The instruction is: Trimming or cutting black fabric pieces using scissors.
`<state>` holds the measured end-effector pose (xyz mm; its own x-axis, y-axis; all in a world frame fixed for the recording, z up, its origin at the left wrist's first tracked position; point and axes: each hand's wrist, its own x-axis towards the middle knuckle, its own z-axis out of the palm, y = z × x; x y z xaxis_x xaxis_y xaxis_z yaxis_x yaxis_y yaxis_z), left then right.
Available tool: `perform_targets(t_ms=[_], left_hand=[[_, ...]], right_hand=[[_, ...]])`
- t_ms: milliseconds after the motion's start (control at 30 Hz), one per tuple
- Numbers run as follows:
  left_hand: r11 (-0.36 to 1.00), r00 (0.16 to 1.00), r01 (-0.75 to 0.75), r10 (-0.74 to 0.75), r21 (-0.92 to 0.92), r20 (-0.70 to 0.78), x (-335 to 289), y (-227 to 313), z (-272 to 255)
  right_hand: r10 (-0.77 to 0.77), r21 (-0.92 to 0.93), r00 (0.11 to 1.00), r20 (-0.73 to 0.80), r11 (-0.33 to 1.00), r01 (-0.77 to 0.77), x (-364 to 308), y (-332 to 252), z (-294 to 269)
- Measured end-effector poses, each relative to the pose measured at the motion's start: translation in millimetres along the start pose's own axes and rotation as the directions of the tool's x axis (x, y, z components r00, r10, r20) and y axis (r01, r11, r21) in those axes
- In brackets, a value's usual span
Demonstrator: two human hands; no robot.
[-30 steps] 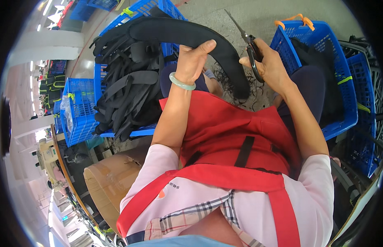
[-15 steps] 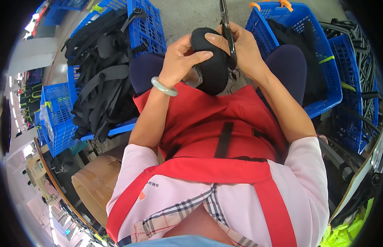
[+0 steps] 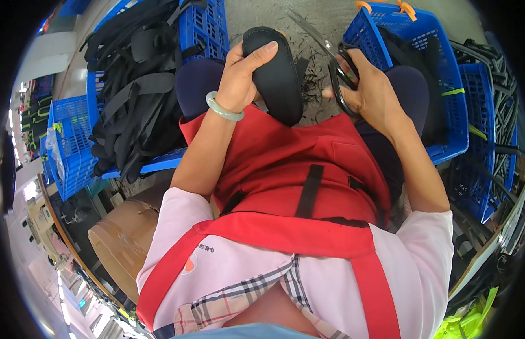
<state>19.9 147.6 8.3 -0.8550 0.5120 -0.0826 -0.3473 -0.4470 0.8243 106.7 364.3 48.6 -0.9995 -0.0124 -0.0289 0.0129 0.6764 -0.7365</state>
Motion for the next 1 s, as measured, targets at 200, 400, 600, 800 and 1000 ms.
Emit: perform_targets(t_ms=[200, 400, 600, 800, 1000], left_hand=[[0.998, 0.998, -0.065, 0.064, -0.007, -0.022, 2.4, -5.7, 1.5], [0.999, 0.999, -0.046, 0.046, -0.001, 0.009, -1.7, -9.2, 7.9], [0.999, 1.000, -0.014, 0.014, 0.033, 0.013, -4.0, -8.2, 4.2], [0.999, 0.999, 0.021, -0.023, 0.049, 0.040, -4.4, -8.6, 3.8], [0.990, 0.992, 0.034, -0.050, 0.137, 0.115, -6.1, -11.2, 4.7]], right_hand=[[0.039, -0.225, 0.999, 0.018, 0.974, -0.034, -15.3, -0.5, -0.4], [0.053, -0.264, 0.997, 0.053, 0.964, -0.037, -8.9, 1.1, 2.4], [0.154, -0.138, 0.971, 0.183, 0.982, -0.130, -10.1, -12.7, -5.8], [0.130, -0.091, 0.968, 0.216, 0.989, -0.113, -14.0, 0.8, -9.8], [0.050, -0.126, 0.981, 0.187, 0.992, -0.027, -17.4, -2.6, -16.1]])
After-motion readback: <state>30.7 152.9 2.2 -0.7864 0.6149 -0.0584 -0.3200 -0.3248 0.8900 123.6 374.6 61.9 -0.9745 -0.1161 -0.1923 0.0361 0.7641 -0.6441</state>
